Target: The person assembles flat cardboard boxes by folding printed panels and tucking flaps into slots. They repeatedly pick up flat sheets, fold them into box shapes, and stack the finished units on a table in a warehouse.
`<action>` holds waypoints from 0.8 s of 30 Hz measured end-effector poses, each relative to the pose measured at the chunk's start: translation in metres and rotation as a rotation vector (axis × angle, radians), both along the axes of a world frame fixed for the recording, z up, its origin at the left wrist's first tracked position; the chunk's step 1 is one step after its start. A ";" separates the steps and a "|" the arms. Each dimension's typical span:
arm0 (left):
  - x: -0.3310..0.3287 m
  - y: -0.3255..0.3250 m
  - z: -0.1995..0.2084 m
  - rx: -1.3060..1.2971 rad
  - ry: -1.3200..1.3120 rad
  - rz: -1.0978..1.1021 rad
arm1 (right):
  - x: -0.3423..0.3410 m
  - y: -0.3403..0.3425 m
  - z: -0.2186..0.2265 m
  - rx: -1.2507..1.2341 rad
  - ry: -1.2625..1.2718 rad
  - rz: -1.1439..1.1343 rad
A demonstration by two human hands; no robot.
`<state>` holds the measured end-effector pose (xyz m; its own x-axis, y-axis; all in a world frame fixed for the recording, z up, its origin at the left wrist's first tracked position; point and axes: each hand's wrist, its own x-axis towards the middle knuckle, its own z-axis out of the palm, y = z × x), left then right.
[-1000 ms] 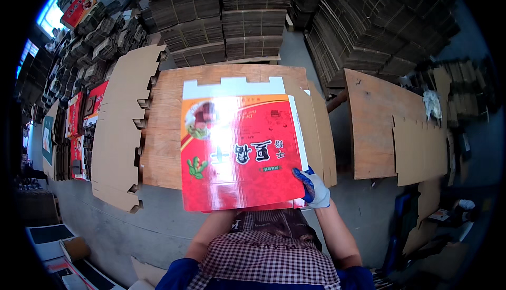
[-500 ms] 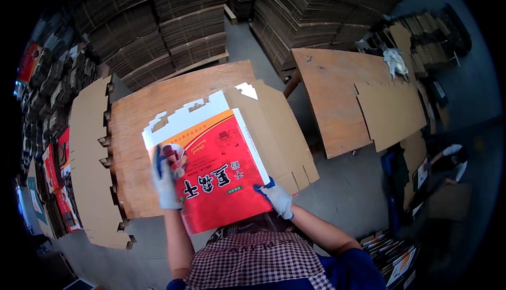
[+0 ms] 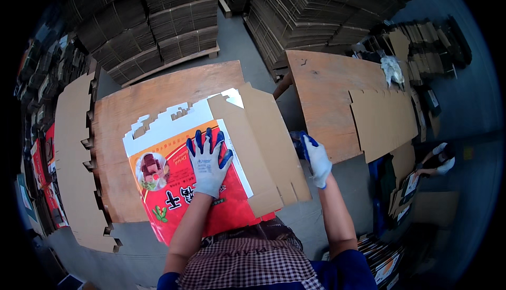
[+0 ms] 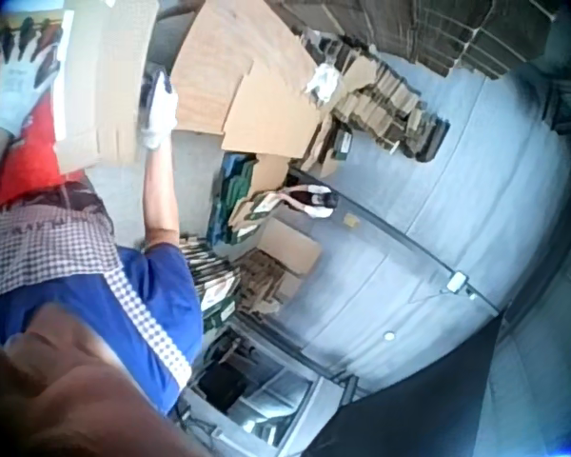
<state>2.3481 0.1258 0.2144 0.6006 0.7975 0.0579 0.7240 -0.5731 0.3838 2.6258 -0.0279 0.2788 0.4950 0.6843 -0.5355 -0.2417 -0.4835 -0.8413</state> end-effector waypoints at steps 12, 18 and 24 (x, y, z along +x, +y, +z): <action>0.003 0.016 -0.015 0.101 -0.205 0.020 | -0.083 0.170 -0.013 0.466 -0.392 0.137; 0.001 0.019 -0.017 0.045 -0.277 0.030 | -0.072 0.202 -0.048 0.353 -1.194 0.511; 0.000 0.021 -0.015 0.020 -0.315 0.062 | -0.069 0.207 -0.060 0.166 -1.280 0.827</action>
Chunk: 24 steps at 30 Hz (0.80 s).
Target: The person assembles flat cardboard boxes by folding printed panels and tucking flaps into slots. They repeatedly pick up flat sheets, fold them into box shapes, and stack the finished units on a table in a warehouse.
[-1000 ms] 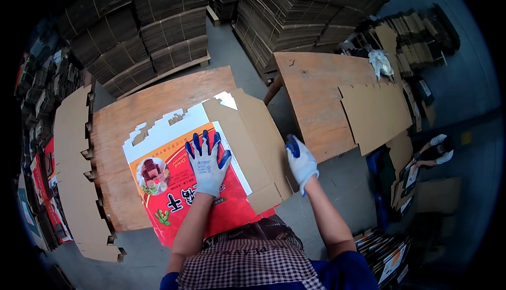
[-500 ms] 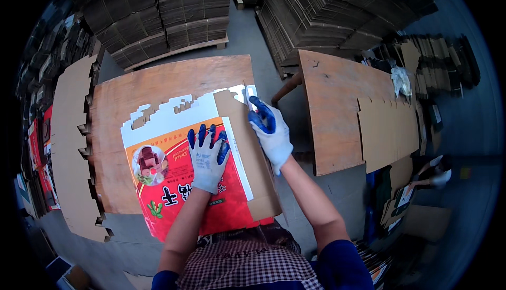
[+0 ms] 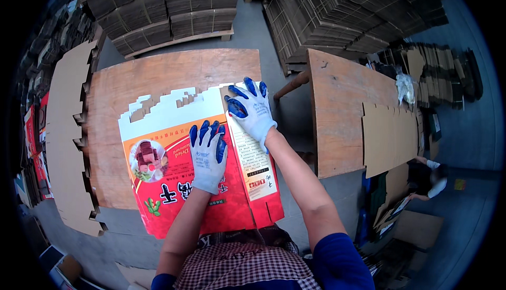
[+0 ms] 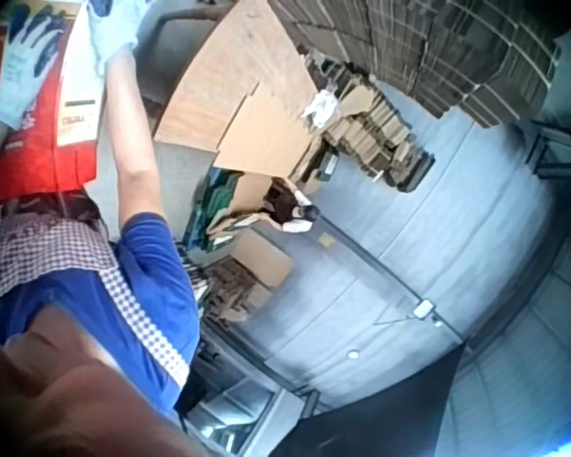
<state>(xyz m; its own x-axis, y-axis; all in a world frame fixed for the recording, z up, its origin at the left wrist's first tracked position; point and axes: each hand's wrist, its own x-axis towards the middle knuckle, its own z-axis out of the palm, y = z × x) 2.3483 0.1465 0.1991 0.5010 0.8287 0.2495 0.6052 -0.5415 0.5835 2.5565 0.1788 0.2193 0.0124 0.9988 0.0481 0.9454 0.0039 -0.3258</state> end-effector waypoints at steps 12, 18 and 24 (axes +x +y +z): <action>0.006 0.004 0.006 0.008 0.147 0.024 | -0.003 -0.001 -0.003 -0.082 -0.129 0.070; 0.008 0.003 0.006 0.008 0.200 0.039 | -0.060 -0.008 -0.007 -0.143 -0.300 -0.235; 0.009 0.002 -0.006 0.013 0.181 0.069 | -0.072 -0.040 0.005 -0.155 -0.397 -0.161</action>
<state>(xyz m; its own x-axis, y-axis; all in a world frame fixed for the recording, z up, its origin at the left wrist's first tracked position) 2.3577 0.1481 0.1935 0.4805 0.8601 0.1713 0.7359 -0.5016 0.4548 2.4848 0.1385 0.2243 0.1790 0.9814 -0.0695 0.9818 -0.1736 0.0766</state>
